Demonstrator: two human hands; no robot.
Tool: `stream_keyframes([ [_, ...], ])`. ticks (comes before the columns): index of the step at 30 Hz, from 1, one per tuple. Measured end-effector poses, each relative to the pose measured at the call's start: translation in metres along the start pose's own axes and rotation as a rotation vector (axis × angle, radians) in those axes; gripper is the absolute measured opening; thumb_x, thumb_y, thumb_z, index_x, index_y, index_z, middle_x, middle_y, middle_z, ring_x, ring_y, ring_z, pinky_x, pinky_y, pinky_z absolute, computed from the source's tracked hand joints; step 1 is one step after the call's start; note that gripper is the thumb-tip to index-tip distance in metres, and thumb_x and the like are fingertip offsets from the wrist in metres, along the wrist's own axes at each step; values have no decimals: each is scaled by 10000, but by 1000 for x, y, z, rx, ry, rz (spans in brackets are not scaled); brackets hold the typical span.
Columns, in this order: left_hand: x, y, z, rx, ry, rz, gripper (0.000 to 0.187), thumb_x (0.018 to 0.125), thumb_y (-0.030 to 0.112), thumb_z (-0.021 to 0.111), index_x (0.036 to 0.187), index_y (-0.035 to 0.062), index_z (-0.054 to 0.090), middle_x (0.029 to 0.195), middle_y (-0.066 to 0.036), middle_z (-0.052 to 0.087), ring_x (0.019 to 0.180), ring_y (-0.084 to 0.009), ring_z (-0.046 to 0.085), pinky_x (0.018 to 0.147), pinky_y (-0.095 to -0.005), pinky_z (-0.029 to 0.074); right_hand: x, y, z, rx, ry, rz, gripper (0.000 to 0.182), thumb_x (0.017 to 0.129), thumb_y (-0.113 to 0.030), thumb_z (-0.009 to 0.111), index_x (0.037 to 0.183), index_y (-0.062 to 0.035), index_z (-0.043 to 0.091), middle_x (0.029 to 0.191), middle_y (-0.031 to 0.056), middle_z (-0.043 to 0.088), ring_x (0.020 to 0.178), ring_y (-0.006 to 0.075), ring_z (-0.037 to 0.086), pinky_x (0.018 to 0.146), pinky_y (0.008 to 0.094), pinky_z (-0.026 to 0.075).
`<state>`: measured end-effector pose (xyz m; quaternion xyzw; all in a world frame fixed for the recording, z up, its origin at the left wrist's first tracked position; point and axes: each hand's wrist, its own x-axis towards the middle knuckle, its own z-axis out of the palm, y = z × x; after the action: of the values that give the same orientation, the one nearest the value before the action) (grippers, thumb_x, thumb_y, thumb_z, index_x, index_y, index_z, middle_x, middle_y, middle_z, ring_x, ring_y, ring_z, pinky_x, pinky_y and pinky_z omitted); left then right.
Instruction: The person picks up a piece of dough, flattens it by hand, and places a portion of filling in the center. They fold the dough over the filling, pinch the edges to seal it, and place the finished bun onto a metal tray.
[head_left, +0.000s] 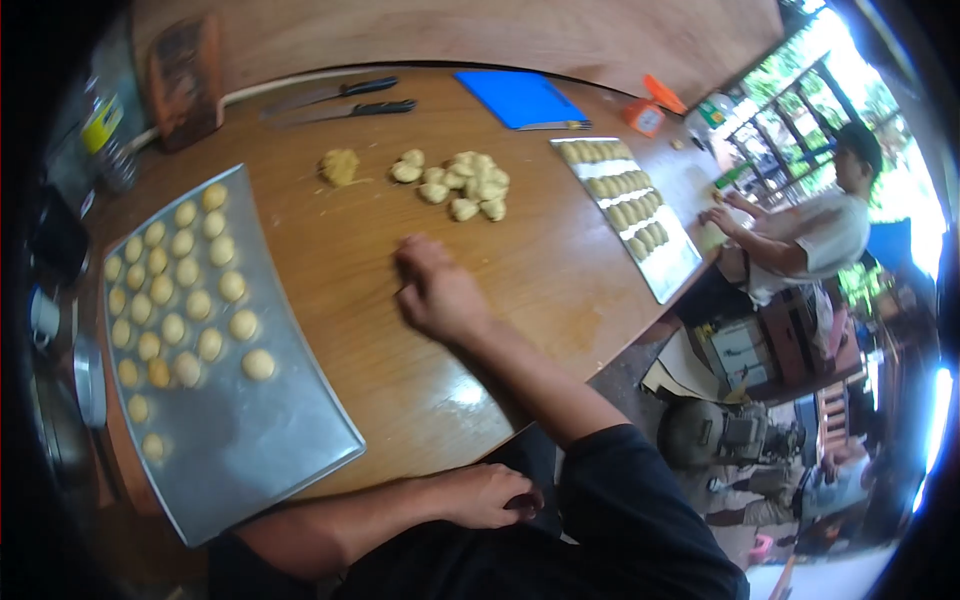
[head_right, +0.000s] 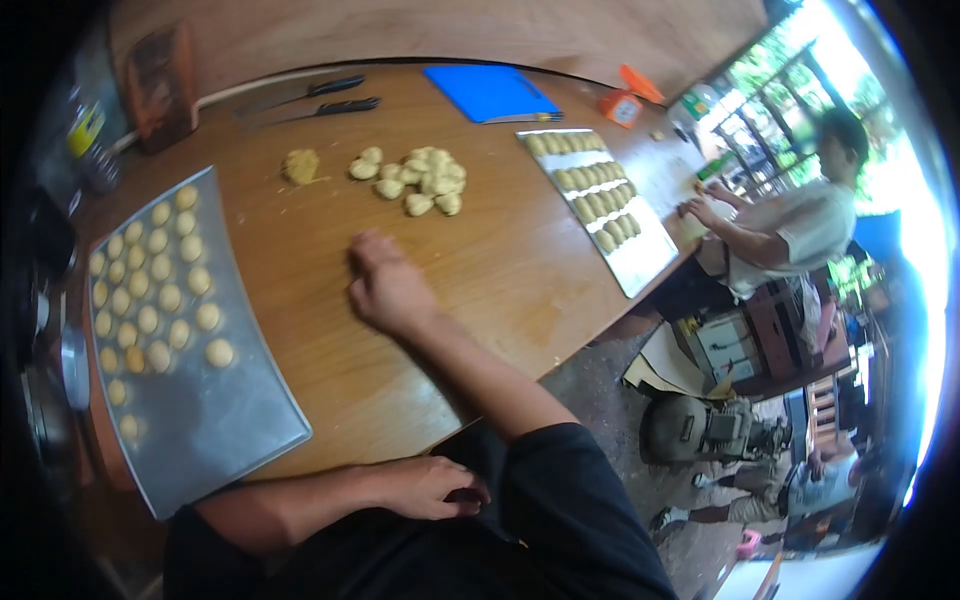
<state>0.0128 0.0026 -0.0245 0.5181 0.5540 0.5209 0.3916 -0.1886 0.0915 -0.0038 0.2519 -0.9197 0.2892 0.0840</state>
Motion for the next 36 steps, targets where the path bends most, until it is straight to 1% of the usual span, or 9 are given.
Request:
stream_keyframes([
  [5, 1, 23, -12, -24, -47, -111, 306, 1058, 266, 670, 1251, 35, 725, 1145, -182, 775, 1027, -349, 759, 939, -435, 602, -59, -15, 10, 93, 3, -158, 429, 978, -127, 611, 1373, 40, 609, 1455, 254, 634, 1360, 440, 614, 1236, 501, 457],
  [8, 2, 28, -15, -61, -72, -195, 318, 1051, 263, 670, 1250, 22, 728, 1152, -186, 782, 1019, -337, 763, 932, -437, 602, -37, -5, -5, 13, 50, 45, 435, 977, -136, 609, 1371, 46, 590, 1468, 265, 615, 1388, 442, 589, 1242, 500, 445],
  [13, 2, 19, -10, 45, 1, -86, 335, 1054, 282, 672, 1273, 34, 721, 1173, -183, 784, 1011, -329, 773, 908, -442, 613, -25, -15, 18, 72, -6, -82, 401, 973, -105, 584, 1340, 56, 597, 1494, 278, 589, 1464, 436, 516, 1289, 489, 384],
  [17, 1, 22, -14, -10, -59, -178, 330, 1076, 302, 671, 1313, 78, 721, 1210, -153, 776, 999, -317, 769, 921, -414, 617, -56, -14, 2, 148, -72, -74, 377, 977, -94, 567, 1324, 46, 616, 1483, 281, 601, 1458, 442, 525, 1295, 493, 376],
  [20, 1, 29, -12, -46, -73, -211, 317, 1060, 270, 660, 1259, 32, 725, 1164, -202, 777, 1086, -374, 752, 976, -458, 591, -24, -10, -11, -20, 30, 37, 384, 989, -108, 561, 1337, 48, 606, 1503, 283, 589, 1481, 432, 509, 1295, 498, 375],
  [23, 1, 14, -6, 42, 25, -75, 309, 1054, 264, 662, 1239, 26, 731, 1146, -202, 777, 1030, -351, 765, 927, -448, 605, -15, -6, 13, 11, 13, -60, 404, 1004, -127, 574, 1368, 47, 592, 1510, 280, 586, 1492, 421, 504, 1287, 500, 382],
  [30, 1, 16, -12, -24, -35, -151, 294, 1072, 273, 664, 1274, 65, 717, 1179, -164, 771, 1011, -341, 765, 909, -431, 617, -41, -14, -2, 34, -55, -145, 418, 975, -101, 601, 1365, 49, 597, 1491, 284, 603, 1435, 419, 562, 1246, 488, 439],
  [32, 1, 9, -7, 7, -23, -74, 305, 1069, 272, 667, 1276, 52, 711, 1170, -164, 769, 991, -315, 767, 899, -419, 618, -19, -11, 8, 33, 116, 40, 352, 992, -99, 625, 1317, 35, 635, 1424, 260, 663, 1407, 428, 590, 1213, 508, 479],
  [36, 0, 9, -4, 57, 8, -78, 314, 1068, 267, 669, 1285, 44, 705, 1170, -159, 767, 986, -302, 766, 893, -415, 617, -31, -35, 29, 88, 32, -180, 353, 983, -98, 616, 1306, 46, 624, 1455, 286, 621, 1372, 442, 602, 1210, 505, 469],
])
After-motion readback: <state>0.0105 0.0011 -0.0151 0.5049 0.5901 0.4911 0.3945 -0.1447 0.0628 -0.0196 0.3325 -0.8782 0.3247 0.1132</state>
